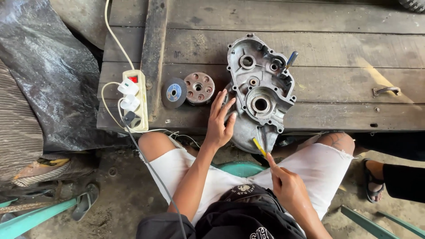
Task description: Cleaning residue from the interior of a motorcycle crankcase using a toothbrush.
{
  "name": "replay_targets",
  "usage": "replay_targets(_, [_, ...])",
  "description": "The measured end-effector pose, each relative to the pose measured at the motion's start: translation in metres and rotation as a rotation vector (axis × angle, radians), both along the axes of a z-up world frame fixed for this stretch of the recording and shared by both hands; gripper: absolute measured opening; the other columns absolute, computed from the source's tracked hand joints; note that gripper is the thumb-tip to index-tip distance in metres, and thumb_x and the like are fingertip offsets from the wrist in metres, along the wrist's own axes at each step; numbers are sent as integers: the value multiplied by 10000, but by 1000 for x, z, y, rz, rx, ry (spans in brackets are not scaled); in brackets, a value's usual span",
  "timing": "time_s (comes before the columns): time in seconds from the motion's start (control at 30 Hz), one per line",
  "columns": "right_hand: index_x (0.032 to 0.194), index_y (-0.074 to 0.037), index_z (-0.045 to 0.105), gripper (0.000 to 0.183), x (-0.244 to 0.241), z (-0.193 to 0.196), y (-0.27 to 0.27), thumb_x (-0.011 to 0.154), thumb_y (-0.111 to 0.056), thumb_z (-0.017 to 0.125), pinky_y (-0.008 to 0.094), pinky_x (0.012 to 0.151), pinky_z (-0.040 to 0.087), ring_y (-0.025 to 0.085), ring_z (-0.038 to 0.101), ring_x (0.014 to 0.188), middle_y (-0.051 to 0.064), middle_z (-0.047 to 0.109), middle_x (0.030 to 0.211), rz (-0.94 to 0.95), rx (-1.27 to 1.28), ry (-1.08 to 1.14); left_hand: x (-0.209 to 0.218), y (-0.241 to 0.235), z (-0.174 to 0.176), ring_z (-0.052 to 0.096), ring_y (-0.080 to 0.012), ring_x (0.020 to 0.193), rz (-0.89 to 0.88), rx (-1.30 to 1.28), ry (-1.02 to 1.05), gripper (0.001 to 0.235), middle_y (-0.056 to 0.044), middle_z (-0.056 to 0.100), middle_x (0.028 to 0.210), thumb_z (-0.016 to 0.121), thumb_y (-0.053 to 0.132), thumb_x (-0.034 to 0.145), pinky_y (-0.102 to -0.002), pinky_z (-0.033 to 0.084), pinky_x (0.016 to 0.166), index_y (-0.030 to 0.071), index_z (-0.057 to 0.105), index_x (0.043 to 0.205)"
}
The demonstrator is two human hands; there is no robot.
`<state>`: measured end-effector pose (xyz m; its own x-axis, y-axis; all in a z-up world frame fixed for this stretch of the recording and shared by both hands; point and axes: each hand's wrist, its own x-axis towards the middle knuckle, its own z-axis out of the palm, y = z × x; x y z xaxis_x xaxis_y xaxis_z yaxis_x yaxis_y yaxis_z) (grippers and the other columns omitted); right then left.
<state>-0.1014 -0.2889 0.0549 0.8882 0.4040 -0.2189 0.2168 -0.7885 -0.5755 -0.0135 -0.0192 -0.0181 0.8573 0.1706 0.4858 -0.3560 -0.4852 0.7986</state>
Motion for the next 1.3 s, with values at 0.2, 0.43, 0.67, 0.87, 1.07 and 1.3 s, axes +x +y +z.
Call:
replay_targets(0.2, [1539, -179, 468, 691, 26, -9, 25, 885, 34, 538, 385, 528, 373, 214, 422, 502, 53, 465, 600, 17, 80, -57, -2, 1, 1, 290, -368, 1580, -2, 12, 16, 407, -147, 326, 1668, 468, 235, 1108, -534, 315, 1303, 72, 540, 1474])
replay_targets(0.43, [1535, -187, 469, 696, 3, -11, 2, 882, 44, 541, 341, 494, 369, 165, 342, 506, 29, 422, 572, -29, 42, -37, 0, 1, -1, 289, -374, 1581, 1, 8, 3, 410, -158, 325, 1666, 468, 237, 1107, -538, 316, 1306, 65, 540, 1472])
replay_targets(0.67, [1533, -188, 478, 663, 26, -7, 26, 904, 14, 538, 370, 511, 368, 190, 393, 499, 73, 510, 592, -30, 66, -52, -1, -1, 0, 290, -365, 1579, 7, 16, 10, 407, -152, 326, 1667, 473, 230, 1106, -534, 304, 1305, 79, 534, 1479])
replay_targets(0.87, [1534, -176, 465, 637, 2, -18, 5, 929, 0, 557, 328, 493, 365, 158, 344, 503, 31, 427, 580, -12, 87, -71, -1, 1, 3, 286, -359, 1582, -2, 2, 17, 407, -149, 330, 1665, 468, 231, 1105, -531, 314, 1305, 68, 539, 1472])
replay_targets(1.07, [1515, -120, 497, 590, 16, -19, 29, 945, 27, 532, 303, 521, 350, 143, 291, 558, 35, 367, 607, -45, 203, -116, -1, 0, 4, 282, -356, 1584, -4, 10, 28, 414, -145, 330, 1666, 458, 243, 1109, -531, 310, 1306, 66, 539, 1475])
replay_targets(1.3, [1536, -140, 457, 621, -6, -29, 9, 944, 32, 532, 285, 505, 342, 125, 300, 541, 6, 378, 611, -39, 202, -101, -1, 1, 3, 280, -354, 1586, -4, 17, 27, 413, -138, 328, 1670, 464, 239, 1109, -532, 313, 1307, 72, 541, 1479])
